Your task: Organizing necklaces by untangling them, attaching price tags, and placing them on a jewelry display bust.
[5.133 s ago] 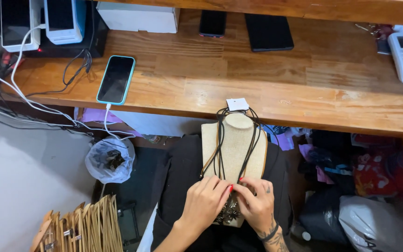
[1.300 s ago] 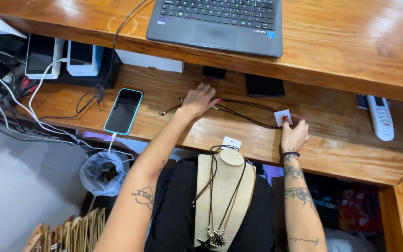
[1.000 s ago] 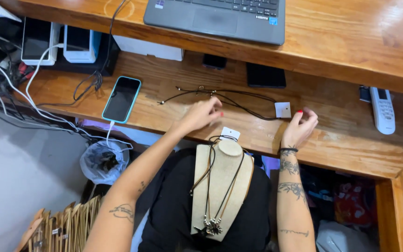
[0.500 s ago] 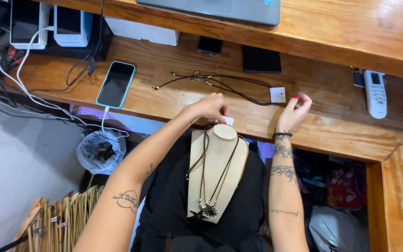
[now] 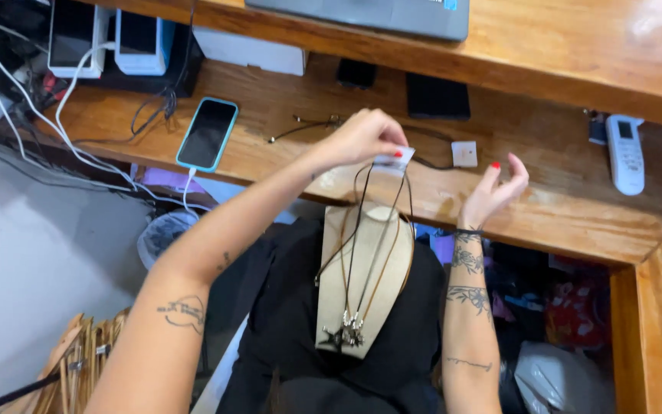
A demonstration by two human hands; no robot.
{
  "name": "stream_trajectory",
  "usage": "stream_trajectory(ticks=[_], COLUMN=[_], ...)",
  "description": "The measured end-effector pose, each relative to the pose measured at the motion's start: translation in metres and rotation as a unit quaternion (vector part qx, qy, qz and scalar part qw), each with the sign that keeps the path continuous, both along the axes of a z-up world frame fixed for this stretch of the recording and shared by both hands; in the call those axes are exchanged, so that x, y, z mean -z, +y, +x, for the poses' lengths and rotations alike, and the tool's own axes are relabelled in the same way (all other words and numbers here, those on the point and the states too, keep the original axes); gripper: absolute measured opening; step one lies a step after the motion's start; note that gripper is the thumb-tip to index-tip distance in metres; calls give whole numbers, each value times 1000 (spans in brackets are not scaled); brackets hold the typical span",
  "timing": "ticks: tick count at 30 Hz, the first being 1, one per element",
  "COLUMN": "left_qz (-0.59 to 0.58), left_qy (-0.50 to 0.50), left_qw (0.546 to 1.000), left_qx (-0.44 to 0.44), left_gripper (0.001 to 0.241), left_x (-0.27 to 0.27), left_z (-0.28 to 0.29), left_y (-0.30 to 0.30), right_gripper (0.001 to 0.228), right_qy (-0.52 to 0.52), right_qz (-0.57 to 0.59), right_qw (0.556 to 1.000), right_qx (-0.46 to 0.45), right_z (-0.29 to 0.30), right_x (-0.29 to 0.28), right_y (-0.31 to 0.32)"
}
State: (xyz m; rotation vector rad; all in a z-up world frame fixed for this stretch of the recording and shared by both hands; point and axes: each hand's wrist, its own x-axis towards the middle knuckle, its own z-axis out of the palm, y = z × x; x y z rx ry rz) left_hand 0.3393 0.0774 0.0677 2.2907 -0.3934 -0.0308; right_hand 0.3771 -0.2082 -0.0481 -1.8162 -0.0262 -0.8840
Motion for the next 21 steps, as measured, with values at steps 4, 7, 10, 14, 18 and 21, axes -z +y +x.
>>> stream_trajectory(ticks=[4,7,10,14,18,21], left_qz=[17,-26,-72,-85,-59,-59], left_qy=[-16,2,9,-17,-83,-125], left_qw=[1000,1000,997,995,989,982], left_qx=[-4,-5,20,51,109,130], left_gripper=[11,13,16,14,6,6], left_x=[-27,-33,-66,-102,-173,-215], left_z=[-3,-1,-32,-45,-76,-89], left_y=[-9,-6,-12,-26,-35,-31], right_gripper=[21,43,73,66,73,59], right_qy=[32,81,115,112,151,219], right_qz=[13,-3,72,227,225,215], right_qw=[979,939,874,766,593,563], right_qx=[-201,-333,-466,-591,-759,-767], right_z=[-58,-87,-102,-128,-156,-185], right_x=[-68,-91,-98,-109,-115,-113], right_y=[33,49,63,84,72,59])
